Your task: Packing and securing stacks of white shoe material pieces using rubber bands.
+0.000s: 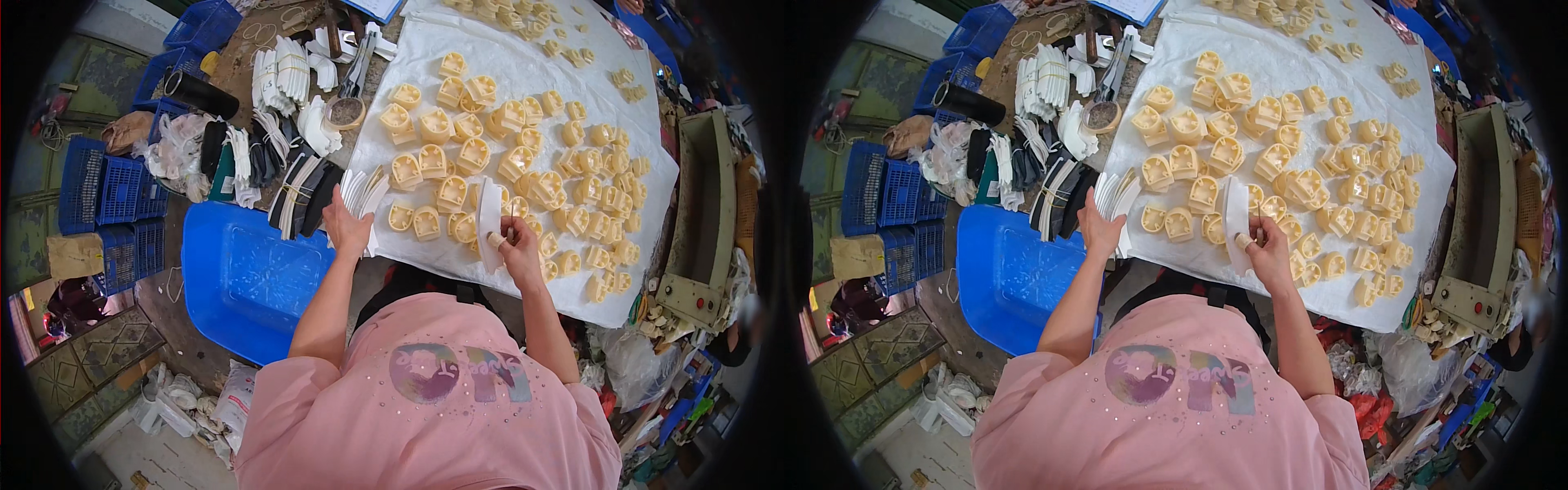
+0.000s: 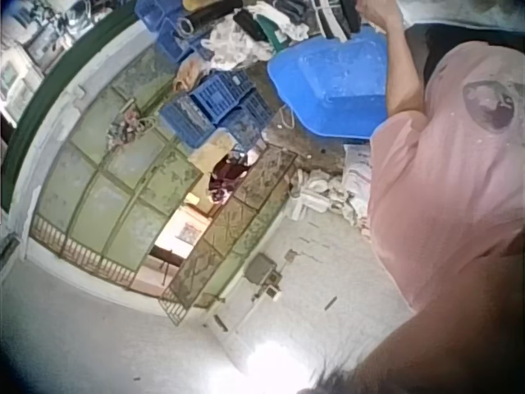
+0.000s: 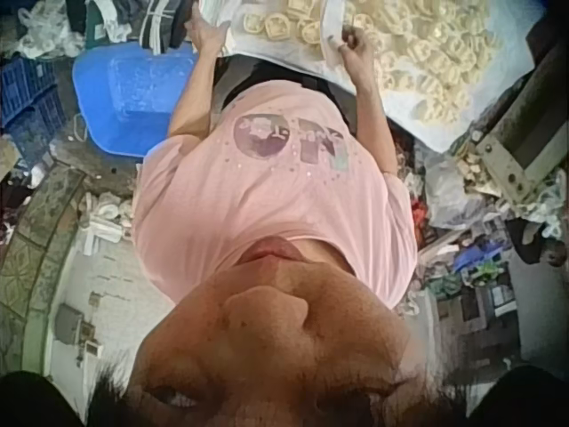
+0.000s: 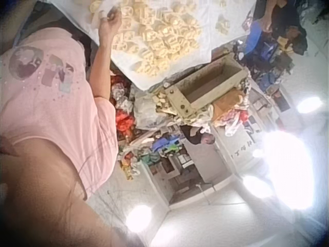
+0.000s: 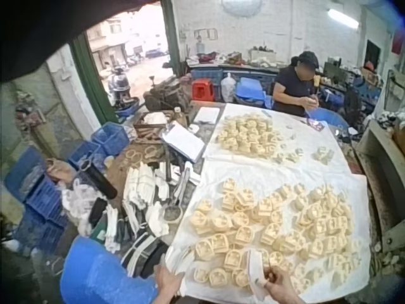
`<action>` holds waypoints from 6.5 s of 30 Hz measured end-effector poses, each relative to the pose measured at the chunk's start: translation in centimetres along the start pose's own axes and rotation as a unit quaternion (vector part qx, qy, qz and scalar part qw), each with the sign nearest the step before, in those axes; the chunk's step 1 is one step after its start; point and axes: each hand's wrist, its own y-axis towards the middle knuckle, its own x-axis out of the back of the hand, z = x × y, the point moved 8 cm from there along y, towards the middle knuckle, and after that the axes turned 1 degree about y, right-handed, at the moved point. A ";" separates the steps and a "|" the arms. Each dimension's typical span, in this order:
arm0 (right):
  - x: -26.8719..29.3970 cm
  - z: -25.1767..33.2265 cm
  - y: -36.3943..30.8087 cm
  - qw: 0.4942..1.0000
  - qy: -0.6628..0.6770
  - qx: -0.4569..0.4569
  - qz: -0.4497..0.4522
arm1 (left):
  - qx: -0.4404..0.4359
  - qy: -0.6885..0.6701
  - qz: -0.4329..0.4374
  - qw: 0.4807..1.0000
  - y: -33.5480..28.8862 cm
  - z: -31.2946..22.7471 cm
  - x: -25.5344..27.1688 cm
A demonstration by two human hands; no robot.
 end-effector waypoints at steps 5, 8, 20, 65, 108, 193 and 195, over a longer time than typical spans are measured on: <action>-2.6 0.1 0.1 0.996 0.078 -0.037 0.039 | 0.030 -0.086 -0.016 0.996 -0.3 2.1 1.1; -4.5 1.7 0.1 0.992 0.103 -0.031 0.064 | 0.031 -0.233 0.003 0.972 -1.0 0.8 1.3; -9.1 6.3 -0.8 0.980 0.145 0.001 0.139 | -0.006 -0.466 0.190 0.864 -6.2 -10.3 -0.4; -15.6 17.5 7.2 0.929 -0.121 0.242 0.253 | 0.087 -0.628 0.074 0.769 2.8 -6.1 8.7; -45.7 36.8 27.5 0.826 -0.223 0.287 0.431 | -0.021 -0.697 -0.053 0.715 18.3 2.8 20.7; -17.6 24.7 4.9 0.911 -0.134 0.132 0.366 | -0.308 -0.127 0.193 0.923 1.8 -14.0 16.6; -17.9 25.7 4.3 0.874 -0.185 0.229 0.387 | -0.302 -0.138 0.200 0.922 1.5 -14.2 16.6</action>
